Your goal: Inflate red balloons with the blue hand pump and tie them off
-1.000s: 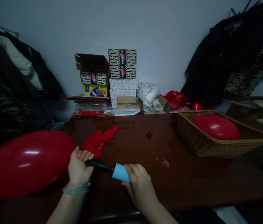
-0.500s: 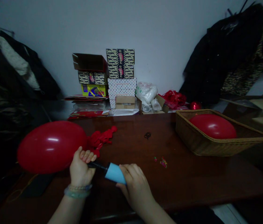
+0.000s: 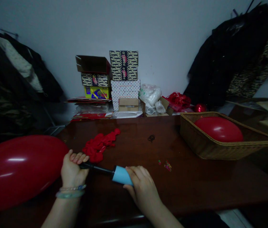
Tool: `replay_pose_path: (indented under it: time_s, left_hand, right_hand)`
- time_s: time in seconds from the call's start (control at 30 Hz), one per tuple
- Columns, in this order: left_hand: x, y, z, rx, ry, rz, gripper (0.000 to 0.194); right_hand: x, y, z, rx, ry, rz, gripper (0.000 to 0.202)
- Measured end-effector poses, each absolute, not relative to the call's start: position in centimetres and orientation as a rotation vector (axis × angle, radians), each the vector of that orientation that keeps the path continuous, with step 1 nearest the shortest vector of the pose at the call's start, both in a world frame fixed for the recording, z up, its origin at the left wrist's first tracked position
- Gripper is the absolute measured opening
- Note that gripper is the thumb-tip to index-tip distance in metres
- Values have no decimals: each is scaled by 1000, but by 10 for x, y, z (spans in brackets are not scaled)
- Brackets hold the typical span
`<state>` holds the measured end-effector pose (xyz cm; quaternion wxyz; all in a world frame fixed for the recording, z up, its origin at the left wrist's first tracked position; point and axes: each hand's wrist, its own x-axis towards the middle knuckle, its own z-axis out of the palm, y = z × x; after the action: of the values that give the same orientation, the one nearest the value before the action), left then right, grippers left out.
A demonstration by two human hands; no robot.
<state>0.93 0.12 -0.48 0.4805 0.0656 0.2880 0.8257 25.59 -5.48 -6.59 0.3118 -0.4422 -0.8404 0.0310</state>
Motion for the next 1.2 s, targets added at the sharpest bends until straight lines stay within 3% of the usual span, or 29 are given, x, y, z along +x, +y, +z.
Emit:
replay_pose_path:
  time_s: [0.53, 1.2]
  left_hand:
    - [68, -3, -27, 197, 666, 1888, 41]
    - [14, 3, -5, 114, 670, 1993, 36]
  right_hand:
    - [251, -60, -65, -1224, -2186, 67, 47]
    - [255, -57, -63, -1194, -2242, 134, 43]
